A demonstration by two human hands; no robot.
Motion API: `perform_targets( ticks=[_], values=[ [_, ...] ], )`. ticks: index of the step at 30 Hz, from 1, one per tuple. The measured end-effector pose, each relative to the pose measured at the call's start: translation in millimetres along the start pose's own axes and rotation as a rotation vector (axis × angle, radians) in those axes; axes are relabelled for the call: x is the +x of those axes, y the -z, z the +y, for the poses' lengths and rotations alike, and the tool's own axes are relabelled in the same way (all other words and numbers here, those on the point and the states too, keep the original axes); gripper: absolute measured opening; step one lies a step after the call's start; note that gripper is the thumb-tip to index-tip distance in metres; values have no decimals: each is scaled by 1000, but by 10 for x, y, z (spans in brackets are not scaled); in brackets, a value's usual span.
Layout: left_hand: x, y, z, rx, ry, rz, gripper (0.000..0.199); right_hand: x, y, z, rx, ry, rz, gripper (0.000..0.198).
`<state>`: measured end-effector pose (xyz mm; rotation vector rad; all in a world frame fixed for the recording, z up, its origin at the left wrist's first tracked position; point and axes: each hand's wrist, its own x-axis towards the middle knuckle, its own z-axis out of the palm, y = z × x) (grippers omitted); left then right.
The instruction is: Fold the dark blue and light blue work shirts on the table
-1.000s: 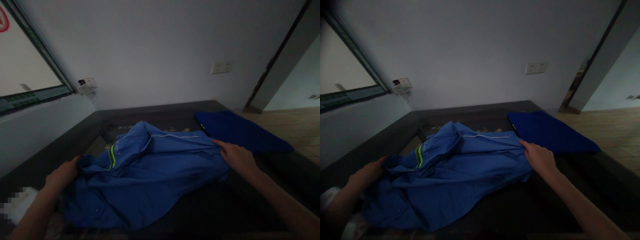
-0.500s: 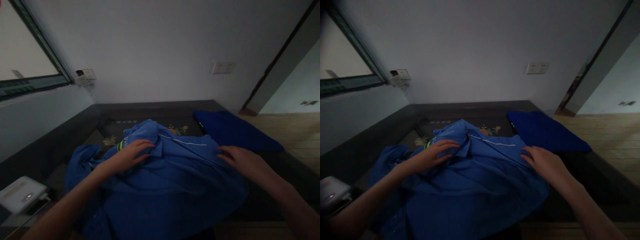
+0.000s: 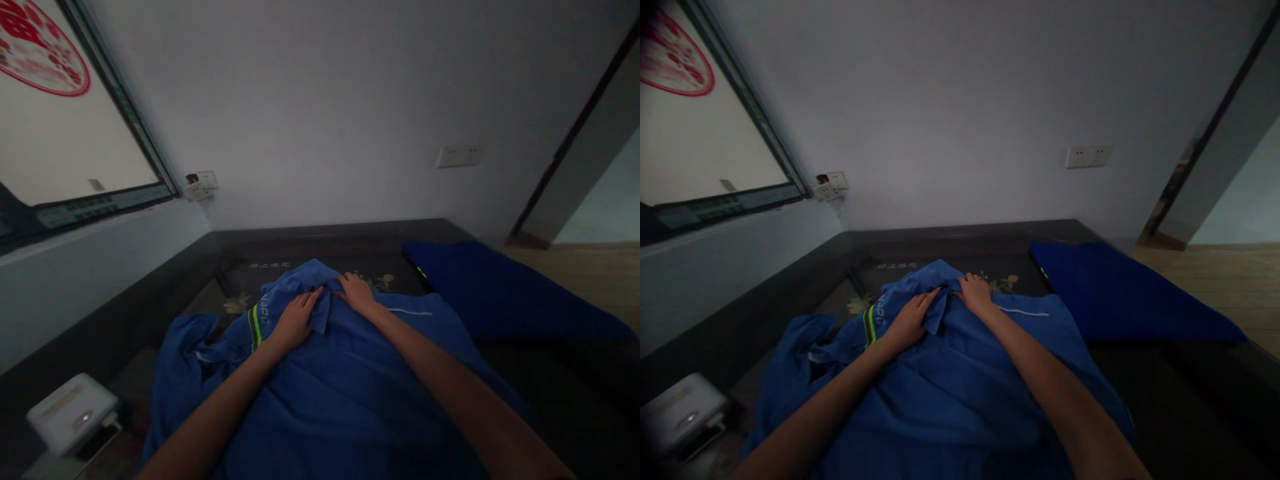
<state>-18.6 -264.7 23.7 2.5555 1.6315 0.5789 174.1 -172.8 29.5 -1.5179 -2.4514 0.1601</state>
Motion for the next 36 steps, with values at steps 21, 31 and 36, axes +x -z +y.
perform_targets(
  ticks=[21, 31, 36],
  values=[
    [-444, 897, -1744, -188, 875, 894, 47, -875, 1435, 1413, 618, -393, 478, 32],
    [-129, 787, -894, 422, 389, 410, 45, -922, 993, 1564, 306, -83, -52, 40],
    [229, 339, -497, 120, -27, -61, 58, -1046, 1076, 1757, 232, -73, -225, 72]
  ],
)
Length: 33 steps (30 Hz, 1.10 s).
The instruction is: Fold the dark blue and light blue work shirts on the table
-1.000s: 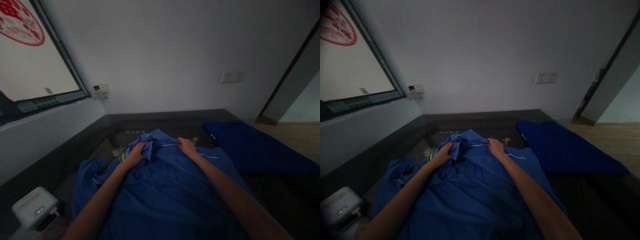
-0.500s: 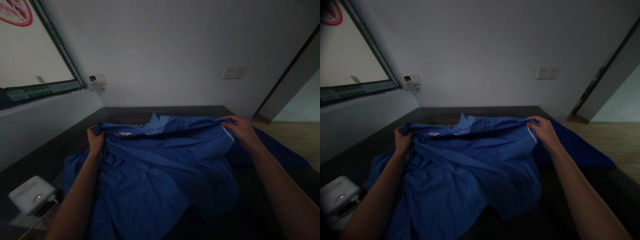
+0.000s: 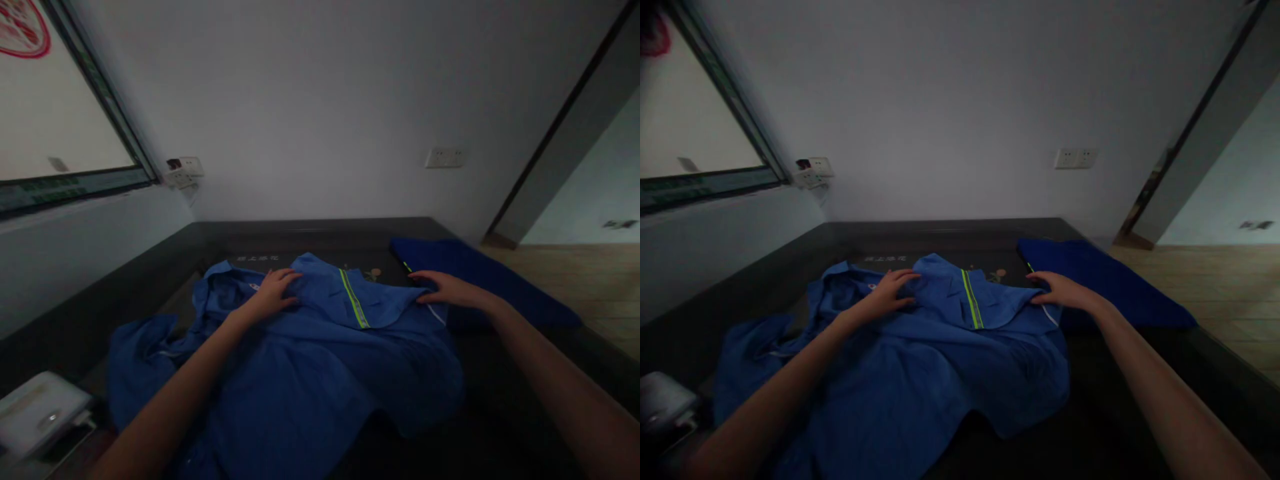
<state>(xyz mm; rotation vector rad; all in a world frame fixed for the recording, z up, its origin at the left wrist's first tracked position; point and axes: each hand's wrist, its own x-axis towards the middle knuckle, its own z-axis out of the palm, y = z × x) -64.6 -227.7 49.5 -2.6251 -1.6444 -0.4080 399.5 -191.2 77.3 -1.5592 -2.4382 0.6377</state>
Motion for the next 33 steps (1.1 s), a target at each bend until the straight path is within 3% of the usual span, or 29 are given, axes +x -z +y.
perform_targets(
  ticks=[3, 7, 11, 16, 19, 24, 29, 33],
  values=[
    [239, -202, 167, -23, 17, -116, 81, -114, 23, 39, -121, -34, -81, 68],
    [519, -352, 118, -39, 239, -143, 100, -214, -148, -80, -265, -17, -49, 46],
    [740, -471, -58, -145, 375, -131, 92, -321, -375, -320, -265, 129, -17, 29],
    [1028, -625, -76, -163, 505, -66, 91, -585, -428, -686, -300, 46, 16, 33],
    [1259, -724, 10, -245, 443, -36, 76, -804, -289, -880, -297, 2, 22, 34],
    [1734, -880, 370, -345, 258, -8, 26, -1329, 63, -959, -59, -26, -31, 26],
    [2268, -847, 1076, -484, 33, 134, 25, -1961, 104, -736, 121, -119, 11, 43],
    [2504, -768, 1561, -595, -111, 259, 35, -2099, -9, -714, 193, -164, -75, 48]
  ],
)
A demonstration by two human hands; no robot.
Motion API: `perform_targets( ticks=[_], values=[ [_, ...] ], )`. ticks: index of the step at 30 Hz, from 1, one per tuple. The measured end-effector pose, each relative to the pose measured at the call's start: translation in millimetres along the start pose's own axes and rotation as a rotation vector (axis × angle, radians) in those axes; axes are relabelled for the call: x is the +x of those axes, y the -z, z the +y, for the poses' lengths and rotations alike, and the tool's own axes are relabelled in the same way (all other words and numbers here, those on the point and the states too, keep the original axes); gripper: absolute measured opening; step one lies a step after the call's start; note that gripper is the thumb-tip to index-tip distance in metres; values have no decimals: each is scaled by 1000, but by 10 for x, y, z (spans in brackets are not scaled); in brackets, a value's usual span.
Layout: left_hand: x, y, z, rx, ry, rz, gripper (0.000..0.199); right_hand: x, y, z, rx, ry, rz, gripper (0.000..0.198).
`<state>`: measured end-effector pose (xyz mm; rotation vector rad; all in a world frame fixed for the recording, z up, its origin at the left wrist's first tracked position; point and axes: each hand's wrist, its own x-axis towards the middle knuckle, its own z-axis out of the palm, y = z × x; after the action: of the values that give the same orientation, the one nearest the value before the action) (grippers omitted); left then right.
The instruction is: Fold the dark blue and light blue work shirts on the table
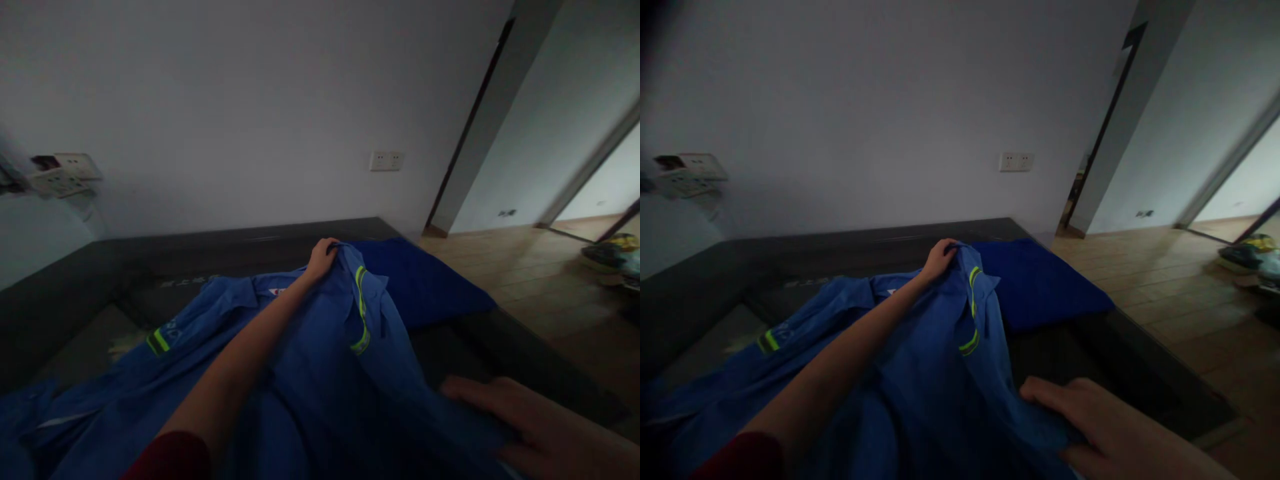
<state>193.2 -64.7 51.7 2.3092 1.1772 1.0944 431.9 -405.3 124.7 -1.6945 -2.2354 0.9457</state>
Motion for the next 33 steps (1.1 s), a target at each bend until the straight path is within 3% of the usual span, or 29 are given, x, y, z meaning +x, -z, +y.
perform_targets(
  ticks=[4, 7, 9, 13, 15, 17, 21, 24, 28, 33],
  values=[
    [-103, 29, -18, -149, -179, -71, 60, 225, 18, -72, 48, -27, -207, 52],
    [-295, 396, -376, -100, -85, -121, 58, 482, 140, -1, 105, -15, -226, 51],
    [-436, 802, -717, 28, 29, -145, 47, 707, 251, 110, 146, 22, -118, 42],
    [-799, 1695, -1372, 294, 322, -178, 34, 1374, 484, 409, 80, 107, 248, 35],
    [-1025, 2019, -1589, 342, 406, -156, 32, 1792, 579, 579, -49, 132, 435, 29],
    [-1242, 2209, -1718, 358, 469, -145, 33, 2211, 648, 750, -143, 114, 532, 27],
    [-1534, 2273, -1801, 309, 506, -158, 39, 2864, 692, 1003, -237, -88, 537, 31],
    [-1610, 2209, -1796, 220, 470, -177, 45, 3129, 643, 1046, -204, -143, 467, 38],
    [-1627, 2128, -1726, 95, 458, -176, 55, 3235, 549, 960, -93, -126, 359, 33],
    [-1660, 2068, -1495, -293, 568, -88, 49, 3127, 514, 857, 92, -39, 177, 13]
  ],
)
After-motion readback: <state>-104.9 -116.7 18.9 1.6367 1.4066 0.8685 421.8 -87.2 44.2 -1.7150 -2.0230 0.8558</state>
